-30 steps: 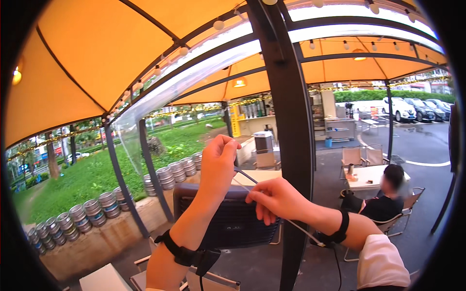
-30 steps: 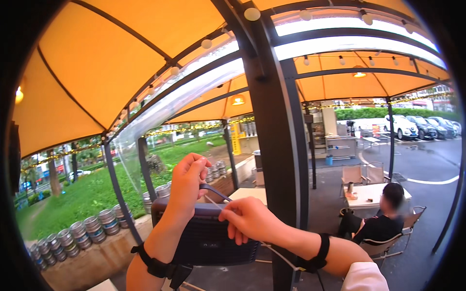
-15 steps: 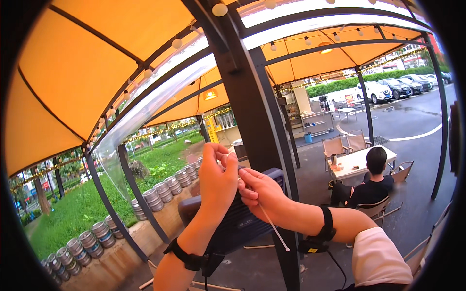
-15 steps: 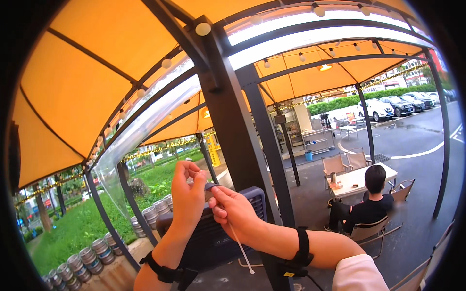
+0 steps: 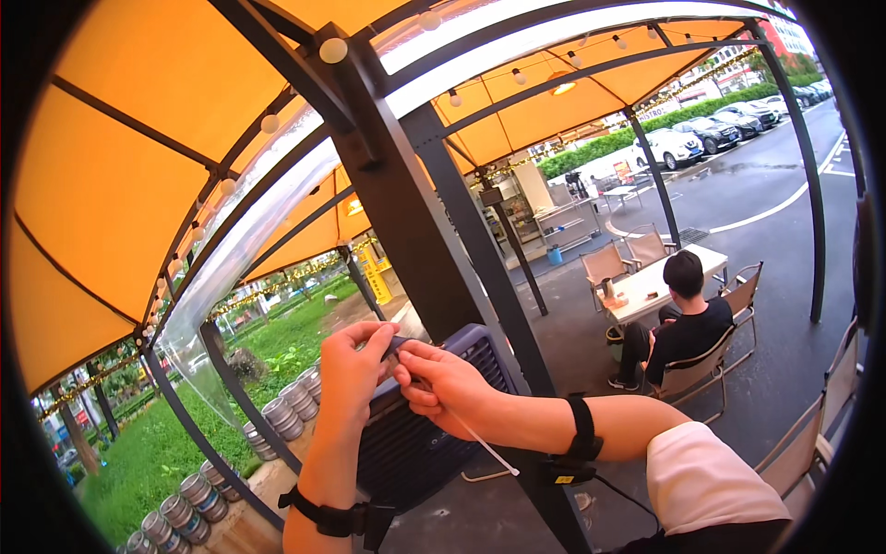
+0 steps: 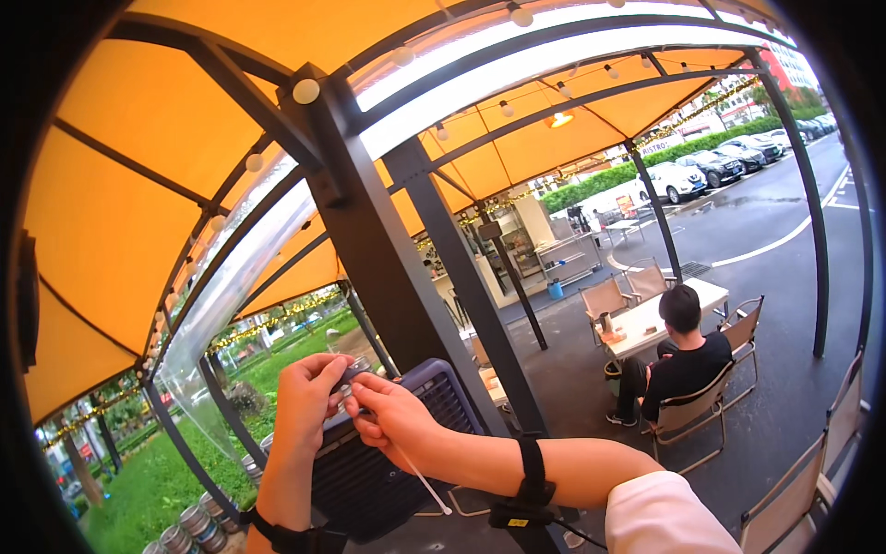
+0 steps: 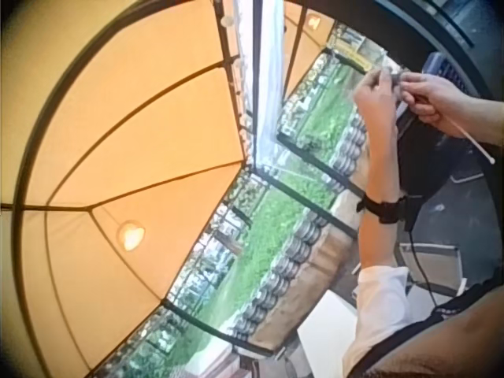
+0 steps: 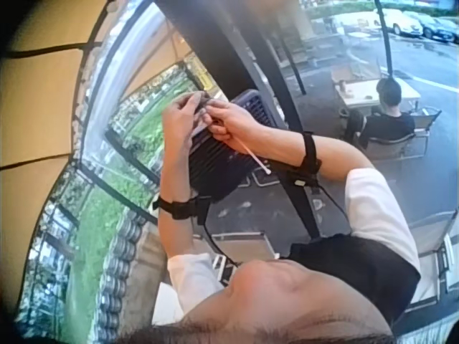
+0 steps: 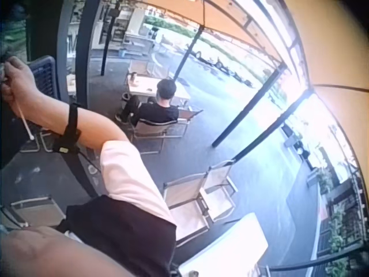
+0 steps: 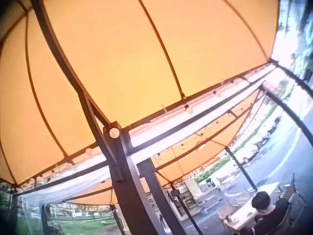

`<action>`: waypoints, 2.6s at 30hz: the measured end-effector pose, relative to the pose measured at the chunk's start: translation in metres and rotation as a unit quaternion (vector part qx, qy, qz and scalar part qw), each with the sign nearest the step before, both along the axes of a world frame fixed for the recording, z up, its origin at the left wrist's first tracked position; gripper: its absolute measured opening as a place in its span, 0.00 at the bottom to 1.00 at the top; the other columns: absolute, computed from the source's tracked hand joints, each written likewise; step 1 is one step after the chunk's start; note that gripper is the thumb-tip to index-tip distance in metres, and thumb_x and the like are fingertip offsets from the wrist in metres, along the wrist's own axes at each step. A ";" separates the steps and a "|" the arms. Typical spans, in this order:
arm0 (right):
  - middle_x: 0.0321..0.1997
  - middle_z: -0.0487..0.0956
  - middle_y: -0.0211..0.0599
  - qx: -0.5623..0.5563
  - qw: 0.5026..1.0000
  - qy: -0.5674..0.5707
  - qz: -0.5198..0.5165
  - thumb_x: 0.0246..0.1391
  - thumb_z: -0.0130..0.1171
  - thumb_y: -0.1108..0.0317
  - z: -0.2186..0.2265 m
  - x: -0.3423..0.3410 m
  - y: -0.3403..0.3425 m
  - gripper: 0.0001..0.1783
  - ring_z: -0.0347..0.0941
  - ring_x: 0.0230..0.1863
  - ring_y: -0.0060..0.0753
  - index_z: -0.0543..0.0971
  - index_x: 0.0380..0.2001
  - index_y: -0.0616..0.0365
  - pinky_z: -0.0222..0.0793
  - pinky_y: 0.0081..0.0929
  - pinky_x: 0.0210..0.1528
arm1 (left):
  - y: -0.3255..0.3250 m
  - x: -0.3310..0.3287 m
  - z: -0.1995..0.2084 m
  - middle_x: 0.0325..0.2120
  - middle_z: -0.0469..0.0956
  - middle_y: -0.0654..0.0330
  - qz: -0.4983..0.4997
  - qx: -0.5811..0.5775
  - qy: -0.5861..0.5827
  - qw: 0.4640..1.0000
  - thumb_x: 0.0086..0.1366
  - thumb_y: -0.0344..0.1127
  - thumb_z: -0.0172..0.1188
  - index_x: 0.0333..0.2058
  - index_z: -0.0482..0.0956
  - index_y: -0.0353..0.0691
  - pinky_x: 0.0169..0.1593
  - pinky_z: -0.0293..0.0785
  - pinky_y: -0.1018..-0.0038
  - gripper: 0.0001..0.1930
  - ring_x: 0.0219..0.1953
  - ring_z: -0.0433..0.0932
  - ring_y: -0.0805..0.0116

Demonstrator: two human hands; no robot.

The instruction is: The person retrieves a heater from a storage cabinet and uses plastic ties to secure it to a support pole under an outdoor canopy.

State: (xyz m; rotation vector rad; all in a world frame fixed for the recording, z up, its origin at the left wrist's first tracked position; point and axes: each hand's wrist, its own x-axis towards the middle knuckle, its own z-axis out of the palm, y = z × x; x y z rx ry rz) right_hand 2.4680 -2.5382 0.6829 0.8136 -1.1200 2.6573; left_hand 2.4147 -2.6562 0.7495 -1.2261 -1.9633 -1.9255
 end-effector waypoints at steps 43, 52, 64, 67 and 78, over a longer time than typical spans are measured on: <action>0.31 0.76 0.31 0.247 0.855 0.355 -0.286 0.67 0.49 0.62 0.341 -0.061 0.147 0.16 0.70 0.25 0.20 0.77 0.44 0.64 0.69 0.20 0.27 | 0.067 -0.087 0.277 0.25 0.75 0.64 0.155 0.227 0.268 0.923 0.68 0.35 0.59 0.43 0.82 0.35 0.12 0.49 0.81 0.11 0.10 0.60 0.81; 0.22 0.78 0.31 0.314 0.661 0.379 -0.566 0.62 0.56 0.62 0.375 -0.084 0.129 0.13 0.68 0.16 0.19 0.83 0.38 0.61 0.66 0.20 0.17 | 0.067 -0.104 0.309 0.23 0.84 0.60 0.228 0.189 0.341 0.892 0.64 0.33 0.63 0.40 0.86 0.35 0.21 0.69 0.79 0.10 0.18 0.75 0.76; 0.24 0.83 0.39 0.366 0.537 0.423 -0.632 0.54 0.64 0.65 0.405 -0.088 0.120 0.10 0.79 0.22 0.31 0.87 0.37 0.55 0.76 0.27 0.27 | 0.072 -0.107 0.335 0.20 0.81 0.57 0.234 0.152 0.430 0.859 0.61 0.33 0.62 0.37 0.85 0.33 0.22 0.73 0.75 0.10 0.18 0.78 0.72; 0.23 0.82 0.35 0.347 0.439 0.475 -0.679 0.55 0.62 0.67 0.411 -0.097 0.122 0.09 0.77 0.19 0.22 0.85 0.36 0.58 0.72 0.22 0.23 | 0.073 -0.104 0.332 0.20 0.80 0.57 0.206 0.158 0.416 0.871 0.60 0.32 0.62 0.37 0.85 0.33 0.21 0.72 0.75 0.10 0.17 0.77 0.72; 0.21 0.81 0.33 0.355 0.538 0.452 -0.617 0.56 0.61 0.67 0.403 -0.079 0.127 0.09 0.75 0.17 0.22 0.85 0.35 0.61 0.70 0.20 0.19 | 0.076 -0.103 0.324 0.21 0.79 0.59 0.182 0.141 0.412 0.881 0.58 0.32 0.64 0.36 0.84 0.33 0.21 0.69 0.76 0.10 0.18 0.75 0.74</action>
